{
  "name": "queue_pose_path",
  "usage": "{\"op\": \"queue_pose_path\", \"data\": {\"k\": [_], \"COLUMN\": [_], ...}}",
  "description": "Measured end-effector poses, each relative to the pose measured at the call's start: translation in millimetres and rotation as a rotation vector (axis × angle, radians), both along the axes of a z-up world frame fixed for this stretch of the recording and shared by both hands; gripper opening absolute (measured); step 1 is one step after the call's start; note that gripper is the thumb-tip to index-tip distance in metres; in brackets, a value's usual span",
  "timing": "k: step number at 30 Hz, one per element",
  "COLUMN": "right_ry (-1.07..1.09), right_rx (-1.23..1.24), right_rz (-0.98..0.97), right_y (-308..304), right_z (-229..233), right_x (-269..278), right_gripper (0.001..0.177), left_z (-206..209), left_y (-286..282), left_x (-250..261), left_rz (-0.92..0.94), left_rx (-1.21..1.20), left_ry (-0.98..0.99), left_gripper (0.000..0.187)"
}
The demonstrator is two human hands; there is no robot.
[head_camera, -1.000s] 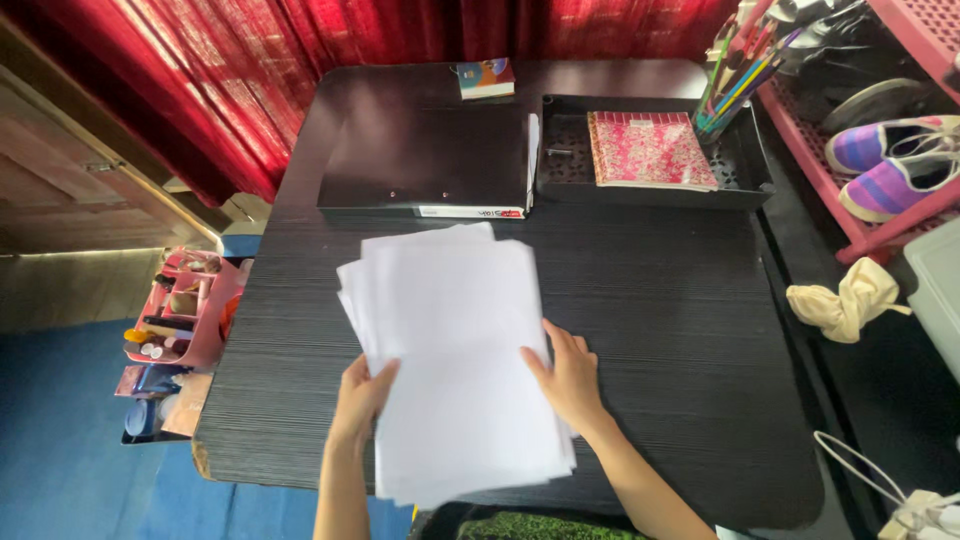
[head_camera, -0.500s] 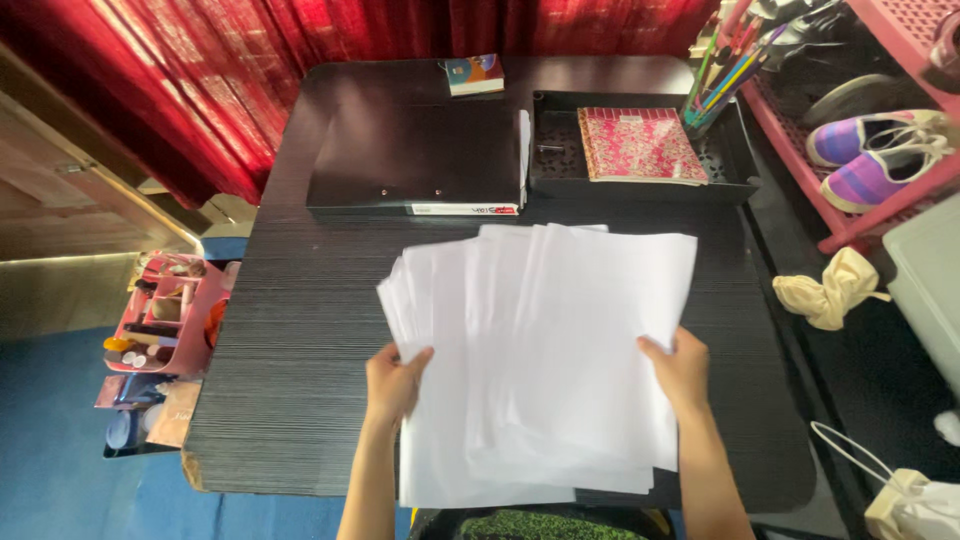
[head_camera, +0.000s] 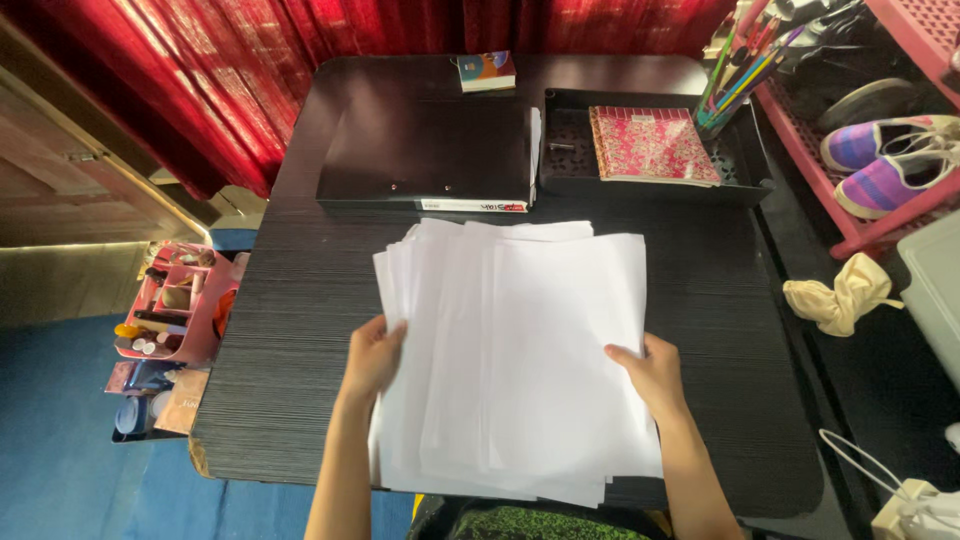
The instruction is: The person organizes a stack of white papers on a dark desk, separating them into smaller piles and aligning the edges. They then place three patterned notebooks on the papers and arrange a set of colored pencils and pens into a glass holder.
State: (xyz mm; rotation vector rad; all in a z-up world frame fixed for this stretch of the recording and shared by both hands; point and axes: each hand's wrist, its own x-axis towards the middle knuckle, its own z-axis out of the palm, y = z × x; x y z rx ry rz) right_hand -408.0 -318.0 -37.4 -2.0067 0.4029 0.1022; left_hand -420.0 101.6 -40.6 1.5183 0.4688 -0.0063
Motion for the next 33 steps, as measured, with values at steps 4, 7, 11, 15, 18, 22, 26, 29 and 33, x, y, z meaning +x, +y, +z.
{"op": "queue_pose_path", "data": {"k": [4,7,11,15,18,22,26,29,33], "right_ry": [-0.05,0.019,-0.103,-0.163,-0.145,-0.108,-0.275,-0.295,-0.251], "right_rx": [-0.143,-0.223,-0.344,-0.227,-0.212,-0.26,-0.431,-0.423,-0.454], "right_rz": [-0.013,-0.076,-0.146,-0.188,-0.107,-0.016,0.053,0.034,-0.05], "right_y": [-24,-52,-70,-75,-83,-89,-98,-107,-110], "right_z": [8,18,27,28,26,19,1,-7,-7], "right_x": [7,11,8,0,-1,5,6,3,-3], "right_gripper": [0.033,0.036,0.052,0.083,0.087,0.096,0.095,0.09,0.085], "left_z": [5,2,-37,-66,-52,12,30,-18,-57], "left_y": [49,74,43,2,-31,-72,-80,-44,40], "left_x": [-4,4,19,21,18,4,6,25,54], "left_rz": [0.018,-0.004,-0.19,-0.227,-0.269,-0.541,-0.639,-0.399,-0.244], "left_rx": [0.389,1.223,1.392,1.181,1.088,1.175,1.227,1.318,1.218], "left_ry": [0.15,0.07,-0.11,-0.239,-0.352,-0.124,0.04,-0.271,-0.311], "left_gripper": [0.036,0.044,0.066,0.052,0.056,0.077,0.101,0.111,0.111]}}
